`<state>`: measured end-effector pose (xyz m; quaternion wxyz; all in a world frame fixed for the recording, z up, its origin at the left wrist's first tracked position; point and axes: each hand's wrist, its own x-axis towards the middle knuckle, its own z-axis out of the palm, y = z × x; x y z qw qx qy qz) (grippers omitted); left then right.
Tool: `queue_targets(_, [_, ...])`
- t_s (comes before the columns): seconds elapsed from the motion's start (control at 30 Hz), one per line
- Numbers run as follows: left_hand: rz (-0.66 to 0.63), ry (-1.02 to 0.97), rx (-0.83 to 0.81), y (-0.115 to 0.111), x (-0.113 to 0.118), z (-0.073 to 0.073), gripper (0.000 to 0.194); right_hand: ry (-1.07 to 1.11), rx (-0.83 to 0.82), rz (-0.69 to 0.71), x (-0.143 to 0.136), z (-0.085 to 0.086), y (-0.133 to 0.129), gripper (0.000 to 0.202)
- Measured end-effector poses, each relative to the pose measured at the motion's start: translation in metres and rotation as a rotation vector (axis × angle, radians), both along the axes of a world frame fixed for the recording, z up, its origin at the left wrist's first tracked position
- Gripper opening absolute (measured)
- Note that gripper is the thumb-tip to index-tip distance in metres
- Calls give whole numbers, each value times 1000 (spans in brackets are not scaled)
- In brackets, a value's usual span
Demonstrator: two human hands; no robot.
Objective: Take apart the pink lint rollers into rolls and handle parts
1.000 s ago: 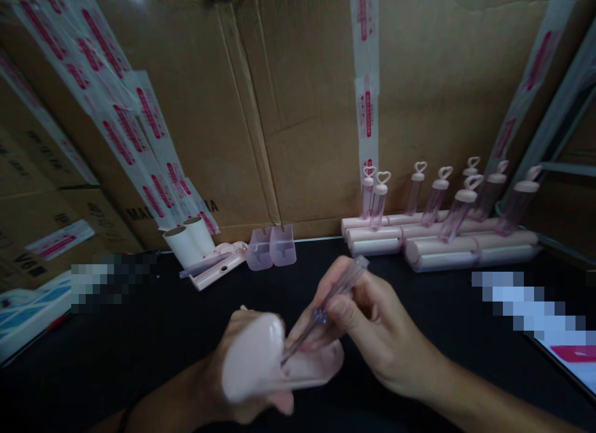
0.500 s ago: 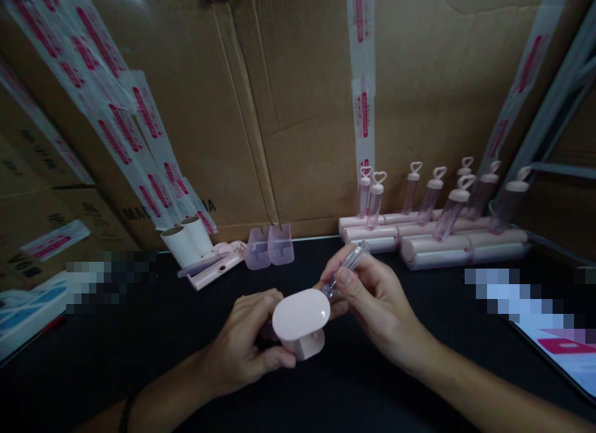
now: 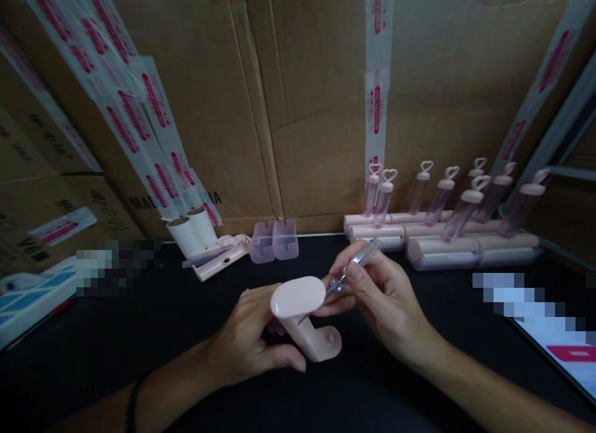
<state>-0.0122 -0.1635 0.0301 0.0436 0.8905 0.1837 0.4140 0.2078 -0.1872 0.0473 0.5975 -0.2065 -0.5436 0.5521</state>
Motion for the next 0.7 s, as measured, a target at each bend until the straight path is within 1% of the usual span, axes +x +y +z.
queue_targets(0.13, [-43, -105, 63, 3, 1, -2, 62, -11, -13, 15, 0, -4, -1, 14])
queue_targets(0.27, [-96, -120, 94, 5, 1, -4, 73, -21, -24, 142, -1, -4, -2, 14])
queue_targets(0.37, [-131, -112, 99, 6, 2, -4, 73, -15, -28, 193, -1, -2, -3, 15])
queue_targets(0.47, [-151, -103, 114, 5, 3, -2, 70, -2, -29, 211, -1, 1, -2, 16])
queue_targets(0.57, [-132, -87, 125, 4, 3, 0, 68, -4, -21, 214, -2, 2, -2, 16])
queue_targets(0.7, [-116, -88, 163, 4, 2, 1, 70, -6, -14, 168, 0, 1, 1, 17])
